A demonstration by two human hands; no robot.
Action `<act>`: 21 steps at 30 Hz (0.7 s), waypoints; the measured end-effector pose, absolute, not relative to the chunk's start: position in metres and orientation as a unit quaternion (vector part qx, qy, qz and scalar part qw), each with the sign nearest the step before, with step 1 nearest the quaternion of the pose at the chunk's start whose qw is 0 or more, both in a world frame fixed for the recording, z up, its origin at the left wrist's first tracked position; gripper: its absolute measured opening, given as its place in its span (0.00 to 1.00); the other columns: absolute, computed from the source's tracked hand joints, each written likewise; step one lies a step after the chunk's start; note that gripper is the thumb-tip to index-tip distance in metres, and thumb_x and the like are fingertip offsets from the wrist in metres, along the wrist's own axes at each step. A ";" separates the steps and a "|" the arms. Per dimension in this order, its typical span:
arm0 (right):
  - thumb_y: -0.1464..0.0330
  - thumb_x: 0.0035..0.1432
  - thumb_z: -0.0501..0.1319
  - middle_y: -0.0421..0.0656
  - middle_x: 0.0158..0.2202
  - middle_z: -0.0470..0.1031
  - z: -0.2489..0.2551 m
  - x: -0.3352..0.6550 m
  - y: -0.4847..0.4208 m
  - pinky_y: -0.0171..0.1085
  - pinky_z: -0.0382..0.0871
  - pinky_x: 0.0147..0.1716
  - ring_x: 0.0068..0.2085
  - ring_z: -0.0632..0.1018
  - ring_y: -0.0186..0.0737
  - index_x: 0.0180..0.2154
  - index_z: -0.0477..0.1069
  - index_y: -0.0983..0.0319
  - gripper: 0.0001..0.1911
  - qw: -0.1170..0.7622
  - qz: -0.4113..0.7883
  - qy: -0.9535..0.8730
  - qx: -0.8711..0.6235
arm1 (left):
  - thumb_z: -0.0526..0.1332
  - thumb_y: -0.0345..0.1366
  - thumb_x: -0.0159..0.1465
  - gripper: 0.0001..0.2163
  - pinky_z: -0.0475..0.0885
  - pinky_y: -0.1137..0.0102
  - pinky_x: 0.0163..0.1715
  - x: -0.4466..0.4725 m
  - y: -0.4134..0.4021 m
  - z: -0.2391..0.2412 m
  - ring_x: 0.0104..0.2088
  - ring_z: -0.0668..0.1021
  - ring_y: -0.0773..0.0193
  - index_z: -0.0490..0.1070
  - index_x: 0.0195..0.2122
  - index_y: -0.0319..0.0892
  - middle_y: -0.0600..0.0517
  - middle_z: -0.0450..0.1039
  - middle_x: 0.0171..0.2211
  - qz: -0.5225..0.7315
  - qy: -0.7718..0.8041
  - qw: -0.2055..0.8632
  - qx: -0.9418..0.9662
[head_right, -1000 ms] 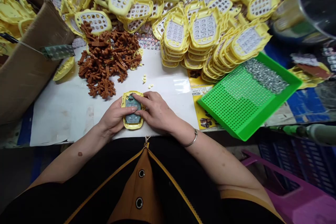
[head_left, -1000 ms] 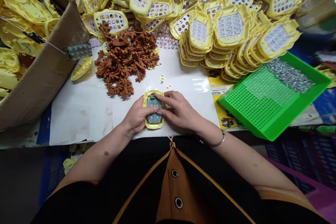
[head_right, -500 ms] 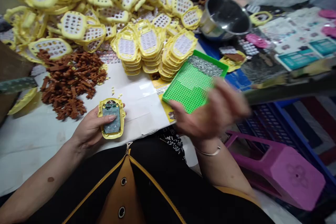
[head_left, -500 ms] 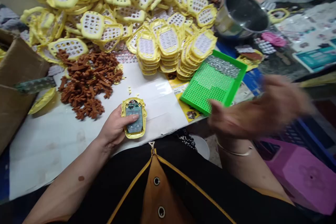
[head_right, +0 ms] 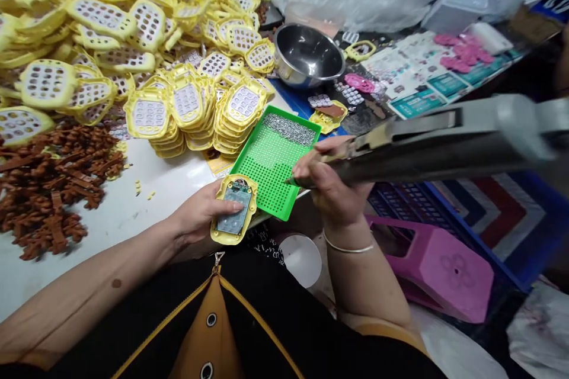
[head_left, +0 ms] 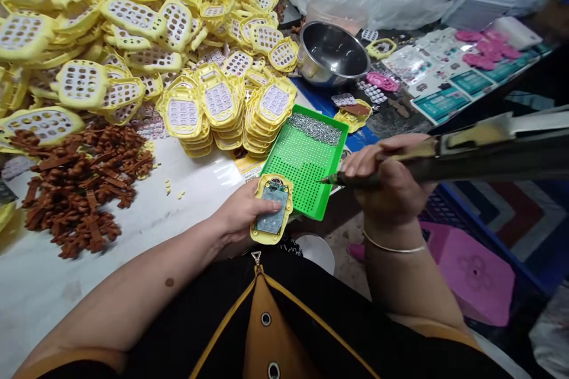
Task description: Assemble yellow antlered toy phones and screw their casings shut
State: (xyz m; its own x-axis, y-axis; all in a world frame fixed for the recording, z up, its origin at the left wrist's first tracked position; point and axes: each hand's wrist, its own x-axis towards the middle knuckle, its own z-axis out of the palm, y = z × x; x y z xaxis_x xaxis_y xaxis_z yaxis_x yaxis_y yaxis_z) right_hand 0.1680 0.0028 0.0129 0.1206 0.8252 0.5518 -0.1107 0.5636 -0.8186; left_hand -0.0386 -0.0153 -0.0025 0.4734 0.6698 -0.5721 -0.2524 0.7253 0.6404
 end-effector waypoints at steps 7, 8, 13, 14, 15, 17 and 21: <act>0.54 0.54 0.63 0.33 0.21 0.59 -0.018 0.153 0.029 0.37 0.67 0.19 0.19 0.69 0.33 0.33 0.64 0.52 0.12 0.669 0.306 -0.567 -0.372 | 0.70 0.27 0.45 0.20 0.73 0.69 0.28 -0.033 -0.013 0.000 0.27 0.76 0.64 0.67 0.39 0.39 0.50 0.75 0.30 0.274 0.466 0.815 0.208; 0.53 0.54 0.62 0.33 0.21 0.59 -0.020 0.153 0.031 0.37 0.67 0.18 0.18 0.69 0.33 0.33 0.64 0.52 0.13 0.669 0.298 -0.565 -0.381 | 0.71 0.27 0.45 0.20 0.73 0.69 0.28 -0.034 -0.013 0.000 0.27 0.76 0.64 0.67 0.39 0.40 0.51 0.74 0.30 0.273 0.466 0.815 0.207; 0.51 0.53 0.62 0.35 0.23 0.60 -0.025 0.154 0.036 0.40 0.68 0.18 0.19 0.68 0.35 0.33 0.64 0.51 0.14 0.649 0.308 -0.568 -0.400 | 0.71 0.28 0.46 0.20 0.73 0.69 0.31 -0.035 -0.013 -0.002 0.30 0.78 0.62 0.67 0.40 0.41 0.52 0.74 0.31 0.273 0.457 0.825 0.192; 0.52 0.54 0.62 0.35 0.22 0.60 -0.025 0.155 0.036 0.40 0.68 0.19 0.19 0.68 0.36 0.34 0.64 0.50 0.13 0.645 0.315 -0.573 -0.395 | 0.71 0.28 0.46 0.20 0.72 0.68 0.31 -0.035 -0.013 -0.003 0.30 0.78 0.62 0.67 0.40 0.41 0.52 0.74 0.31 0.273 0.457 0.826 0.189; 0.52 0.54 0.62 0.35 0.22 0.60 -0.026 0.155 0.036 0.41 0.68 0.19 0.19 0.68 0.36 0.34 0.65 0.49 0.11 0.643 0.320 -0.578 -0.388 | 0.71 0.28 0.46 0.20 0.72 0.68 0.31 -0.035 -0.013 -0.003 0.31 0.78 0.62 0.68 0.40 0.41 0.51 0.74 0.32 0.273 0.455 0.826 0.187; 0.52 0.55 0.61 0.35 0.21 0.59 -0.026 0.155 0.036 0.41 0.68 0.19 0.19 0.68 0.37 0.35 0.64 0.48 0.11 0.642 0.319 -0.582 -0.383 | 0.71 0.28 0.46 0.20 0.72 0.68 0.31 -0.035 -0.013 -0.004 0.31 0.78 0.61 0.68 0.40 0.41 0.51 0.74 0.32 0.274 0.451 0.828 0.187; 0.53 0.55 0.62 0.36 0.24 0.62 -0.027 0.153 0.035 0.41 0.70 0.20 0.20 0.70 0.36 0.35 0.65 0.50 0.12 0.636 0.317 -0.571 -0.412 | 0.70 0.28 0.46 0.20 0.73 0.68 0.31 -0.035 -0.013 -0.004 0.31 0.78 0.62 0.67 0.40 0.40 0.51 0.74 0.32 0.274 0.446 0.830 0.192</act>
State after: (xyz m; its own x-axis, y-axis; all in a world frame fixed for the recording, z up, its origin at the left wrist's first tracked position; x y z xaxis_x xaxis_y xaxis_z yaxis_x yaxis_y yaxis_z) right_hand 0.1531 0.0349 -0.0269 0.1474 0.8735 0.4640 0.0668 0.4592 -0.8858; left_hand -0.0352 -0.0126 -0.0043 0.4512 0.6265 -0.6355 -0.2847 0.7760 0.5629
